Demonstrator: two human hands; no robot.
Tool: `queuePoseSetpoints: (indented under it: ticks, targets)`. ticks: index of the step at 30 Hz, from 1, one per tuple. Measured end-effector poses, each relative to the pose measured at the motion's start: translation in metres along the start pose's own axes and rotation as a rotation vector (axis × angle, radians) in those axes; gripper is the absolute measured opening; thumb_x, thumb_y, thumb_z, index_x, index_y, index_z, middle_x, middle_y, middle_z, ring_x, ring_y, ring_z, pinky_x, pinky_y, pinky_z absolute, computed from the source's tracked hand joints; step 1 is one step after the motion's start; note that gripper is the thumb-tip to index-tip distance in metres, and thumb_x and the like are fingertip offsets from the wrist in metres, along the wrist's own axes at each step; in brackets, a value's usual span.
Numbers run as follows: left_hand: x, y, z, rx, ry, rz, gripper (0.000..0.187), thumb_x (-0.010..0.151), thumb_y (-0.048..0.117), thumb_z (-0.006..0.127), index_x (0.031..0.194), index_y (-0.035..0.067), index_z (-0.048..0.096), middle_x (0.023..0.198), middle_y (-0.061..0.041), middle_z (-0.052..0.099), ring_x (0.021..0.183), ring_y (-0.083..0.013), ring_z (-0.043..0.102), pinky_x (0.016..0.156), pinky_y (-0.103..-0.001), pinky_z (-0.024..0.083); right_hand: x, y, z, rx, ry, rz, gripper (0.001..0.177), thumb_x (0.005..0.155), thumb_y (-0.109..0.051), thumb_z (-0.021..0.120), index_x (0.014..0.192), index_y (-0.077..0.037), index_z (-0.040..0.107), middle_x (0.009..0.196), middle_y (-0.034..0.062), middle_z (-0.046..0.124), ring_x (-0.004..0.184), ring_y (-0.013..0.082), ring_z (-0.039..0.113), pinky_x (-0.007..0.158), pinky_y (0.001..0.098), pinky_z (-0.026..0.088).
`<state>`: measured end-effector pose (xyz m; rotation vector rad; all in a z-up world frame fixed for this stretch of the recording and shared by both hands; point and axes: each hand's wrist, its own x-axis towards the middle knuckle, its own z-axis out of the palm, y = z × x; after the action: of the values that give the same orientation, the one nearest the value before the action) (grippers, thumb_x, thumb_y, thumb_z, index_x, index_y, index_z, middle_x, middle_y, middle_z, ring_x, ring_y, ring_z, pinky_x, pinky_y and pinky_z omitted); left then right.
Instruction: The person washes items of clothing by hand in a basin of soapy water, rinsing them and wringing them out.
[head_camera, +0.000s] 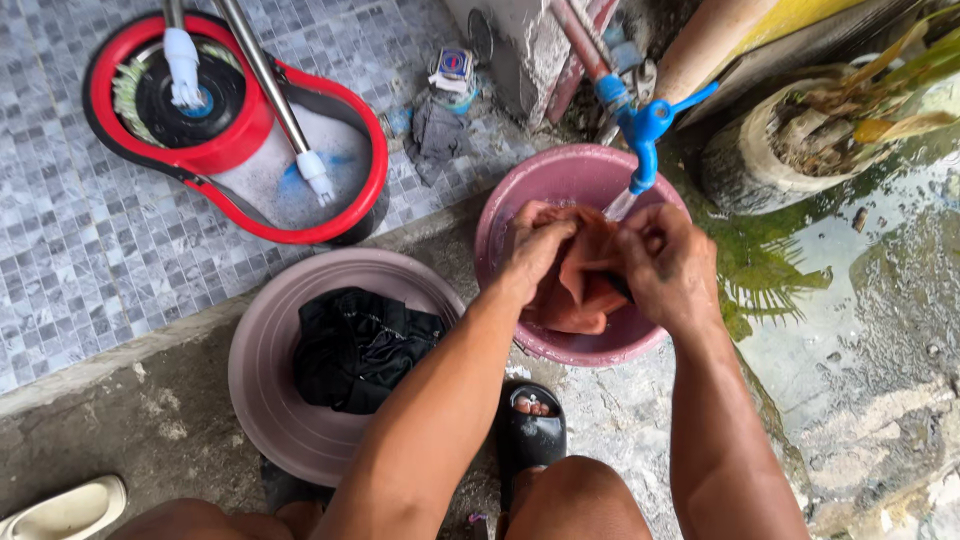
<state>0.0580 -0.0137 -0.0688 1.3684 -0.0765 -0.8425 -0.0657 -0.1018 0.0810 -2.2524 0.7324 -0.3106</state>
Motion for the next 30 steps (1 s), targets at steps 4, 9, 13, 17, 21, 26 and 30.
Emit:
queuePoseSetpoints:
  ticks: [4, 9, 13, 17, 21, 26, 30]
  targets:
    - [-0.010, -0.006, -0.011, 0.408, 0.109, -0.161, 0.079, 0.091, 0.032, 0.072, 0.155, 0.016, 0.029, 0.161, -0.015, 0.024, 0.147, -0.0309, 0.024, 0.115, -0.042, 0.031, 0.020, 0.051, 0.047, -0.153, -0.183, 0.107, 0.030, 0.081, -0.019, 0.076, 0.107, -0.006, 0.071, 0.096, 0.0138, 0.074, 0.087, 0.0242, 0.073, 0.078, 0.0389, 0.058]
    - [-0.016, -0.009, 0.003, 0.401, 0.018, -0.459, 0.073, 0.101, 0.037, 0.056, 0.161, 0.020, 0.019, 0.170, -0.011, 0.008, 0.156, -0.0309, 0.015, 0.118, -0.058, 0.024, 0.030, 0.120, 0.146, -0.791, -0.893, -0.262, 0.025, 0.094, -0.032, 0.063, 0.108, -0.016, 0.076, 0.116, 0.0082, 0.075, 0.115, 0.0250, 0.069, 0.102, 0.0395, 0.054]
    - [-0.012, -0.016, -0.002, 0.542, -0.001, -0.404, 0.058, 0.094, 0.035, 0.057, 0.146, 0.012, 0.050, 0.146, -0.018, 0.061, 0.135, -0.0331, 0.059, 0.110, -0.047, 0.047, 0.033, 0.146, 0.188, -0.746, -0.815, 0.028, 0.032, 0.094, -0.036, 0.063, 0.116, -0.014, 0.072, 0.122, 0.0119, 0.072, 0.118, 0.0281, 0.067, 0.103, 0.0421, 0.052]
    - [-0.003, -0.024, -0.002, 0.606, 0.078, -0.294, 0.066, 0.094, 0.038, 0.066, 0.149, 0.013, 0.041, 0.149, -0.019, 0.047, 0.134, -0.0358, 0.051, 0.109, -0.049, 0.045, 0.051, 0.147, 0.199, -0.765, -0.746, 0.095, 0.041, 0.093, -0.039, 0.062, 0.123, -0.012, 0.068, 0.127, 0.0155, 0.068, 0.121, 0.0311, 0.065, 0.104, 0.0446, 0.050]
    - [-0.001, -0.024, -0.006, 0.576, 0.149, -0.365, 0.049, 0.095, 0.044, 0.064, 0.130, 0.010, 0.059, 0.129, -0.018, 0.065, 0.118, -0.0359, 0.063, 0.099, -0.050, 0.053, 0.059, 0.119, 0.166, -0.696, -0.818, 0.182, 0.050, 0.093, -0.043, 0.062, 0.130, -0.010, 0.064, 0.132, 0.0192, 0.065, 0.124, 0.0342, 0.063, 0.105, 0.0471, 0.048]
    - [0.005, -0.027, -0.005, 0.078, 0.184, -0.345, 0.052, 0.097, 0.049, 0.054, 0.114, 0.003, 0.069, 0.109, -0.021, 0.072, 0.101, -0.0342, 0.072, 0.087, -0.050, 0.058, 0.042, 0.048, 0.074, -0.010, -0.411, 0.246, 0.031, 0.091, -0.023, 0.055, 0.104, -0.003, 0.075, 0.096, 0.0183, 0.078, 0.089, 0.0265, 0.073, 0.082, 0.0392, 0.056]
    - [-0.004, -0.005, -0.009, -0.527, 0.032, -0.524, 0.060, 0.097, 0.061, 0.049, 0.112, 0.006, 0.067, 0.104, -0.017, 0.072, 0.091, -0.0292, 0.072, 0.078, -0.043, 0.060, 0.008, 0.013, 0.044, 0.705, -0.091, 0.116, 0.018, 0.104, -0.014, 0.055, 0.097, -0.002, 0.065, 0.082, -0.0039, 0.059, 0.077, 0.0047, 0.050, 0.069, 0.0233, 0.041]
